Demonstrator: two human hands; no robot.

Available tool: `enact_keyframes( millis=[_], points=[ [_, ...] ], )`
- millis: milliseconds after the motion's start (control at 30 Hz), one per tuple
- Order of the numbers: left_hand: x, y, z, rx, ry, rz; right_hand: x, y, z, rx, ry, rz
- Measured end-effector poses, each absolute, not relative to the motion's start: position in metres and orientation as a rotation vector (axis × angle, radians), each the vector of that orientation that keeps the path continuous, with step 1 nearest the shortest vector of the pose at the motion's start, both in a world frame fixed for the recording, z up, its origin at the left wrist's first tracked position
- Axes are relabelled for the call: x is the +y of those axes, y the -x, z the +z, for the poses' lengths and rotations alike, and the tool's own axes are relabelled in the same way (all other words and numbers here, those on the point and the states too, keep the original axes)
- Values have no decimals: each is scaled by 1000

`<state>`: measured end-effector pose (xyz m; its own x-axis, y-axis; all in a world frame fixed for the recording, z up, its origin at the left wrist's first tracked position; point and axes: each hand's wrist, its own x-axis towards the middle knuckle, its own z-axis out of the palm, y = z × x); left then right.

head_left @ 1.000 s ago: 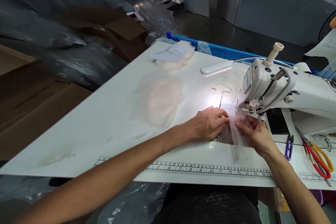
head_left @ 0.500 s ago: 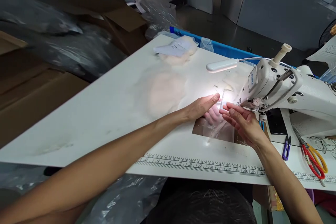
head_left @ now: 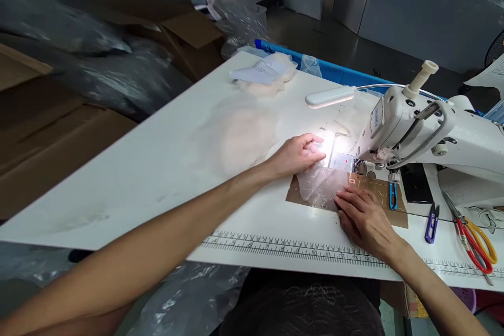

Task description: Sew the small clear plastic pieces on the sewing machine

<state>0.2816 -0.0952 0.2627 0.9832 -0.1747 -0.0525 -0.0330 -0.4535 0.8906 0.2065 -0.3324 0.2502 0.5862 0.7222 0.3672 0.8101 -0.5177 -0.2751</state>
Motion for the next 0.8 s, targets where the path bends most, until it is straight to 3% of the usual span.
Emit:
enact_keyframes(
  millis=[167,233,400,633,800],
  points=[
    [-94,-284,255,-579,-2506,573,-331,-216,249,-1267,2423,-291],
    [-99,-279,254,-781,-2531,713,-331,-218,250,-1285,2434,-289],
    [-119,-262,256,-1287,-2523,486,-327,-220,252,-1324,2499,-224],
    [-120,-264,249,-1252,-2701,59,-334,-225,260,-1257,2508,-59],
    [-107,-269,268,-1284,-2599,86,-354,-237,275,-996,2143,124]
  ],
)
